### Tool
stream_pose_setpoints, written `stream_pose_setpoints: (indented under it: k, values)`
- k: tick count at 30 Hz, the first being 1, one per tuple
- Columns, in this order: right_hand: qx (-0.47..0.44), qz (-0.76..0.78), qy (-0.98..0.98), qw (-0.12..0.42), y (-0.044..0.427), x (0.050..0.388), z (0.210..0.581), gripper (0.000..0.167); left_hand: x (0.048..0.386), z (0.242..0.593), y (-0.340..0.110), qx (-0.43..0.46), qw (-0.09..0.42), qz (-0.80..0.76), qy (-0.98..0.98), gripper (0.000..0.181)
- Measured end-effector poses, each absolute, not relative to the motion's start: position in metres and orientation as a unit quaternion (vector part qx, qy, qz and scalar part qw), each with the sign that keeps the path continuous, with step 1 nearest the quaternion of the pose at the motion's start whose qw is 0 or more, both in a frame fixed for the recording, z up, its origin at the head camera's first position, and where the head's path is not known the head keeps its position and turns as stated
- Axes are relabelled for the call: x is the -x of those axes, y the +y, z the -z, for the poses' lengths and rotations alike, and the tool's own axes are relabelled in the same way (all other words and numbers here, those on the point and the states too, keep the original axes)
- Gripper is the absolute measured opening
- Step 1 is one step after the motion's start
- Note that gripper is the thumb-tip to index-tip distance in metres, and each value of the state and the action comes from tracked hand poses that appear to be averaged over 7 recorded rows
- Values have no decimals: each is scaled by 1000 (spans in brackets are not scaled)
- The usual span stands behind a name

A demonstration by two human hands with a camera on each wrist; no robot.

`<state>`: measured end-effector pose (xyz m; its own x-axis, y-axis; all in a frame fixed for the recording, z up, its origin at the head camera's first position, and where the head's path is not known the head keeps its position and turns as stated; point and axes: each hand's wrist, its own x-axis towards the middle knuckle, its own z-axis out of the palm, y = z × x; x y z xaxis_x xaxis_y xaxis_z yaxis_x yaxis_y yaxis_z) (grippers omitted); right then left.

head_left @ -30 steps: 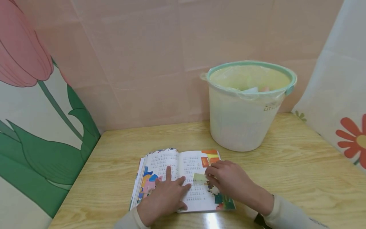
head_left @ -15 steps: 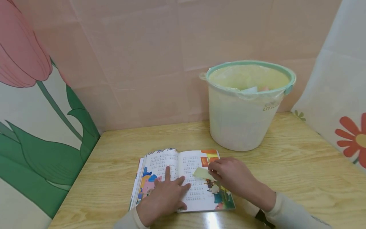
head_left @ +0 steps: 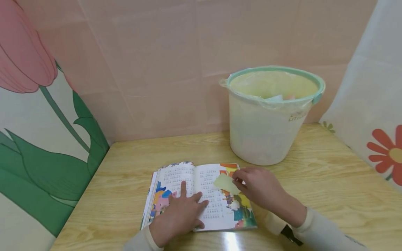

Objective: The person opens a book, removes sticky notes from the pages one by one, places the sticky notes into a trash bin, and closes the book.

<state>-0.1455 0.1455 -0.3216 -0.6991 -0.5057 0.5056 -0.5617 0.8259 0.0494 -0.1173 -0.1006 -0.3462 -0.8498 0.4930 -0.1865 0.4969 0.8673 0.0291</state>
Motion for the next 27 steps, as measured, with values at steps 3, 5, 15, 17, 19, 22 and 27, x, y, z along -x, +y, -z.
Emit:
stream_pose_setpoints:
  k: [3, 5, 15, 17, 19, 22, 27]
  values:
    - [-277, -60, -922, 264, 148, 146, 319, 10, 117, 347, -101, -259, 90, 8, 962, 64]
    - [-268, -62, -924, 264, 150, 146, 318, 10, 117, 347, -101, -259, 89, 9, 962, 64]
    - [-229, -68, -936, 258, 159, 149, 307, 9, 118, 346, -101, -257, 99, 7, 961, 64]
    - [-226, -67, -937, 260, 160, 149, 305, 8, 118, 346, -101, -256, 97, 8, 962, 64]
    - [-226, -64, -936, 261, 159, 149, 303, 7, 117, 346, -101, -254, 93, 9, 963, 64]
    - [-231, -63, -936, 259, 158, 149, 301, 7, 116, 345, -101, -251, 89, 9, 964, 64]
    - [-238, -78, -932, 260, 158, 147, 295, 8, 116, 344, -100, -254, 93, 9, 963, 63]
